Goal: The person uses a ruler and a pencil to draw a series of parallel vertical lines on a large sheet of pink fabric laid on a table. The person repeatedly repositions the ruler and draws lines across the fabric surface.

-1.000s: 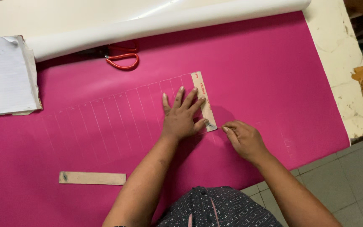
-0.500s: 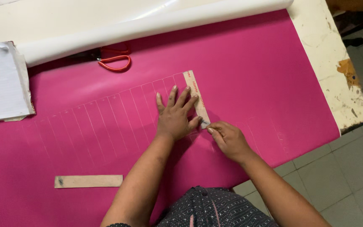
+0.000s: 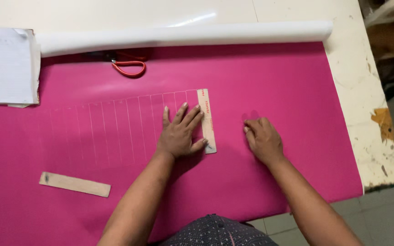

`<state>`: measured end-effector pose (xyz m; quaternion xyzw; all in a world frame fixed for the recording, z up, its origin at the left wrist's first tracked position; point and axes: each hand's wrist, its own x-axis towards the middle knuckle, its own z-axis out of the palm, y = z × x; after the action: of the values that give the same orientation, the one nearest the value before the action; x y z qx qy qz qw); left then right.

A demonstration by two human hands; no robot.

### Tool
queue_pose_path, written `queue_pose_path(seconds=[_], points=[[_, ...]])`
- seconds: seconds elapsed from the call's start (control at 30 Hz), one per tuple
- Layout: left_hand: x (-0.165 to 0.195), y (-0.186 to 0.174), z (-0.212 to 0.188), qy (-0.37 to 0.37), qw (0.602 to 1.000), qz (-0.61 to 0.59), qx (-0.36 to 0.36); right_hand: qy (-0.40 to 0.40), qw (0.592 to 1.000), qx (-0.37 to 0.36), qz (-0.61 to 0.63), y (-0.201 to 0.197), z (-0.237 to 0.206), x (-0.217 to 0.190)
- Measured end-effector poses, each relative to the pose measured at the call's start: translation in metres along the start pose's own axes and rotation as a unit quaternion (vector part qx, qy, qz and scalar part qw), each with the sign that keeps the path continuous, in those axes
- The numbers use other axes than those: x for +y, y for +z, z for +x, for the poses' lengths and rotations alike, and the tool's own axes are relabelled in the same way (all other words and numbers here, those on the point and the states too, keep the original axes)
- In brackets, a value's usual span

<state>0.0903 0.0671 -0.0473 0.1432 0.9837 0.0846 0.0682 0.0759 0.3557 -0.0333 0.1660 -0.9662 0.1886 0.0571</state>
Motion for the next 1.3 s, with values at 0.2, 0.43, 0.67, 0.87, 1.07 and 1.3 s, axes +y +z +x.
queue_pose_path(seconds=[0.2,0.43,0.67,0.87,1.07,1.3], points=[[0.032,-0.005,0.016,-0.004,0.999,0.048,0.022,-0.064,0.997,0.026,-0.023,-0.010,-0.007,0.041],[0.038,-0.045,0.020,-0.015,0.999,0.047,0.007,-0.092,0.990,0.105,-0.009,-0.045,0.008,0.028],[0.032,-0.054,0.014,-0.002,1.000,-0.007,-0.002,-0.087,0.991,0.093,-0.030,-0.041,0.008,0.024],[0.048,-0.061,0.019,-0.001,0.999,-0.032,-0.041,-0.046,0.998,0.000,-0.042,-0.036,0.006,0.018],[0.049,-0.051,0.025,-0.014,0.999,-0.043,-0.026,-0.062,0.992,-0.088,0.063,-0.033,0.013,-0.012],[0.039,-0.035,0.033,0.009,0.998,-0.066,0.016,-0.090,0.979,-0.163,0.077,-0.042,0.022,-0.016]])
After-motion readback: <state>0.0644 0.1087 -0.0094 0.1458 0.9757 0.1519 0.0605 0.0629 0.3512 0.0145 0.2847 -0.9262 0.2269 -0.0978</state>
